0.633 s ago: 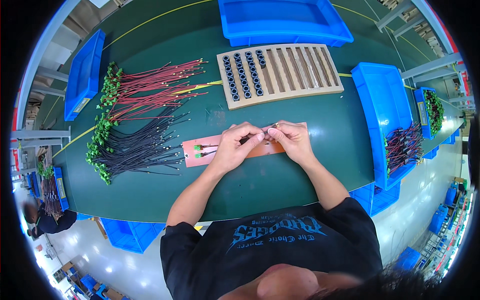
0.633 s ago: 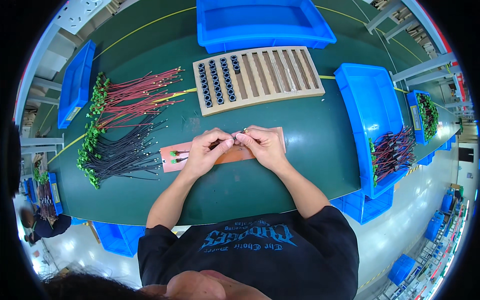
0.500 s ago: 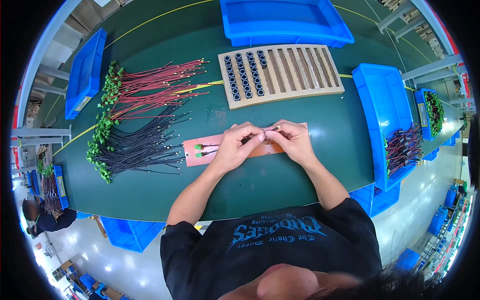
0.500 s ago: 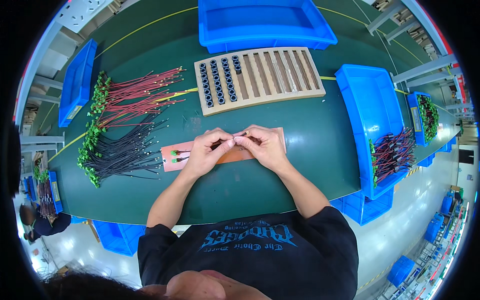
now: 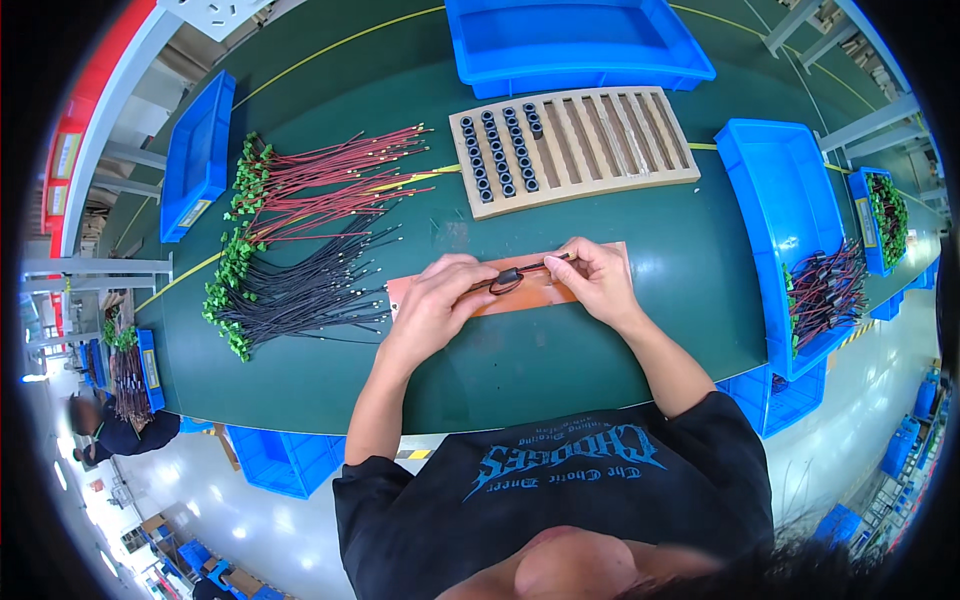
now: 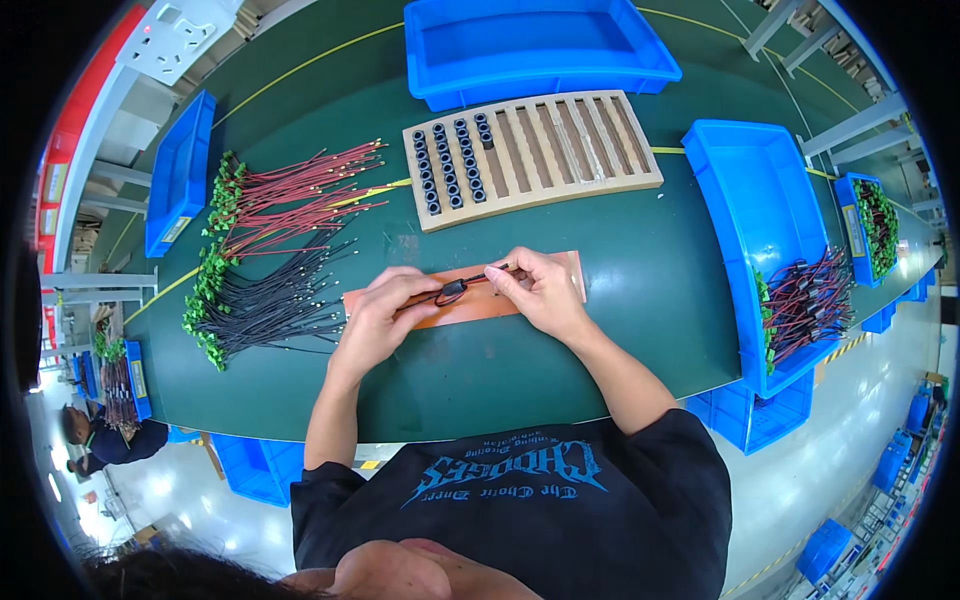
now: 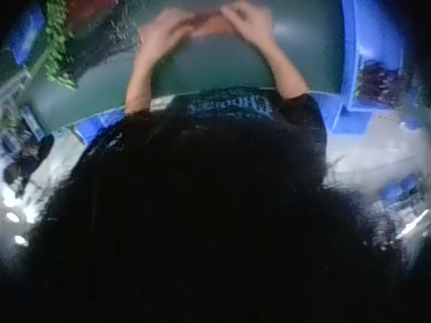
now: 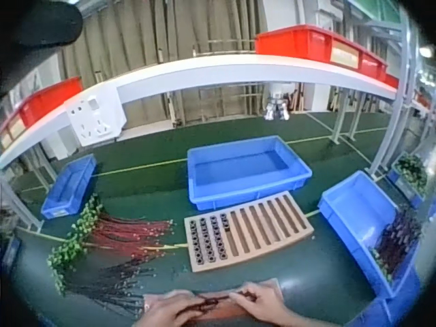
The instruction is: The person repeatedly picks up a black wire with a green connector, places it on an orange jig, and uses a crimping tool to secure a black sleeve onto the wire. The person then places the finished wire into a blue bin and repeats the process.
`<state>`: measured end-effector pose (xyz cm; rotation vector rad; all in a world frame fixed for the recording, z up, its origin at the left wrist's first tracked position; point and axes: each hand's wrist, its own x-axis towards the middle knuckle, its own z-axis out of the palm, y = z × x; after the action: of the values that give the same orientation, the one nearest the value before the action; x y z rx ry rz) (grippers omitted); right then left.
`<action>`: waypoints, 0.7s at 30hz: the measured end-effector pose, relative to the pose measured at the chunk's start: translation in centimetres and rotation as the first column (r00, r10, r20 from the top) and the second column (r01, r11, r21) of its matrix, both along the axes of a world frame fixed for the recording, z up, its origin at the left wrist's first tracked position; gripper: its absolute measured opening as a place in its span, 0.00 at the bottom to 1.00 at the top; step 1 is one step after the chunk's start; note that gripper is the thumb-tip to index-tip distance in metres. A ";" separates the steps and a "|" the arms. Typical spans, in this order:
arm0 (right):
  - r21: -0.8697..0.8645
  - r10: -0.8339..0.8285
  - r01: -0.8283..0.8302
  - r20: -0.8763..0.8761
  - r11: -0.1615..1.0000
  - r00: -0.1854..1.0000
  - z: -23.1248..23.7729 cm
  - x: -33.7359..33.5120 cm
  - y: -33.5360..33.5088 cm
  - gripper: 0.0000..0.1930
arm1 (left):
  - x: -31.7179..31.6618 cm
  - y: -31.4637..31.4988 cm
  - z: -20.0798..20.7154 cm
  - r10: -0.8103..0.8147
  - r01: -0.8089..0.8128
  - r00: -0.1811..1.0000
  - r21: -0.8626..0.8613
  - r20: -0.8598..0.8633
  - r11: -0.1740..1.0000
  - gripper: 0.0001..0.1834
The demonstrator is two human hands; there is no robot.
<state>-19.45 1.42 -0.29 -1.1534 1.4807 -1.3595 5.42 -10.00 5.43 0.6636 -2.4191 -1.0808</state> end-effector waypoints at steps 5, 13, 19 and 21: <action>-0.182 -0.048 0.011 -0.204 0.983 0.978 0.7 -0.1 0.7 0.07 | 3.1 -1.4 2.6 0.125 -0.056 0.957 -0.257 0.261 0.965 0.40; -0.137 -0.075 0.027 -0.356 0.990 0.931 1.5 -1.0 0.8 0.07 | 7.2 -1.4 0.9 0.211 -0.180 0.961 -0.173 0.181 0.968 0.29; -0.204 -0.124 0.039 -0.422 0.978 0.898 1.2 -1.3 1.6 0.06 | 2.0 1.2 1.3 0.071 -0.084 0.996 -0.297 -0.055 0.951 0.18; -0.228 -0.134 0.032 -0.447 0.973 0.885 1.3 -1.2 1.6 0.06 | -0.1 2.0 0.6 0.046 -0.065 0.996 -0.299 -0.072 0.952 0.15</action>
<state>-20.65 2.99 1.04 -1.6570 1.7590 -1.3908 5.35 -8.02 5.98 0.5797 -2.4232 -0.6779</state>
